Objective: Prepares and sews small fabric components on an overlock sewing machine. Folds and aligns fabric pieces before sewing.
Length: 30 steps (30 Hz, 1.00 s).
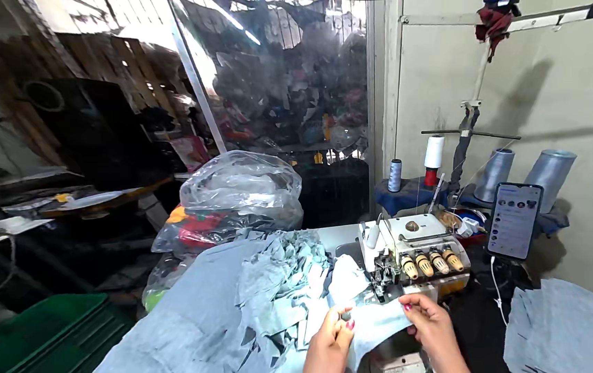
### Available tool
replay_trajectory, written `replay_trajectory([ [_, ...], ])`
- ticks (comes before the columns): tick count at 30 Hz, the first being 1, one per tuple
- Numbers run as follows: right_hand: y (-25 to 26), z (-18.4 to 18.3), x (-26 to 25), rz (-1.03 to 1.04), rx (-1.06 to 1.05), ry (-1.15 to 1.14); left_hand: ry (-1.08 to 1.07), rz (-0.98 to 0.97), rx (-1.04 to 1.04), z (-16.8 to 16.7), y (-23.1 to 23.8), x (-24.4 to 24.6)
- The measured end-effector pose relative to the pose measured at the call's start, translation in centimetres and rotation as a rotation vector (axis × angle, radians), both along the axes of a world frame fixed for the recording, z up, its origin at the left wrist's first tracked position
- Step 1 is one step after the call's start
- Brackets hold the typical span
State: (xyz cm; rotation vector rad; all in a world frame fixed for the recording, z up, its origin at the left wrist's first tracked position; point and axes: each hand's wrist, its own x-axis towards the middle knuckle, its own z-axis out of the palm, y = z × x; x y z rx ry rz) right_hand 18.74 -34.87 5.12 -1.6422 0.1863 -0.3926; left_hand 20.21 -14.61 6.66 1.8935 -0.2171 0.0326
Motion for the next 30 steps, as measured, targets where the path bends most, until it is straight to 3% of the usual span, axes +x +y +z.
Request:
replay_trajectory([
  [3,1.3,0.0,1.2,-0.064,0.048,0.011,-0.018,0.040,0.317,1.5,0.6,3.0],
  [6,2.5,0.1,1.9,-0.118,0.033,0.012,-0.060,0.030,0.418,1.5,1.3,4.9],
  [13,3.3,-1.2,2.5,-0.207,-0.030,-0.095,-0.033,-0.013,-0.023,-2.0,2.6,7.5],
  [17,3.1,-1.6,1.3,-0.232,-0.064,-0.136,-0.099,0.018,-0.018,-2.7,2.5,9.0],
  [20,3.6,-1.9,-0.7,-0.224,-0.104,-0.308,-0.061,0.066,0.027,-1.6,3.1,9.6],
  [22,4.7,-2.3,-2.9,-0.091,-0.145,-0.429,-0.008,0.109,0.018,-0.1,4.5,8.8],
  [26,7.2,-4.8,-5.9,0.460,-0.503,-0.626,-0.140,0.199,-0.071,3.0,11.1,3.8],
  [30,11.2,-5.4,-6.0,0.809,-0.725,-0.712,-0.266,0.432,-0.372,3.3,17.6,-2.5],
])
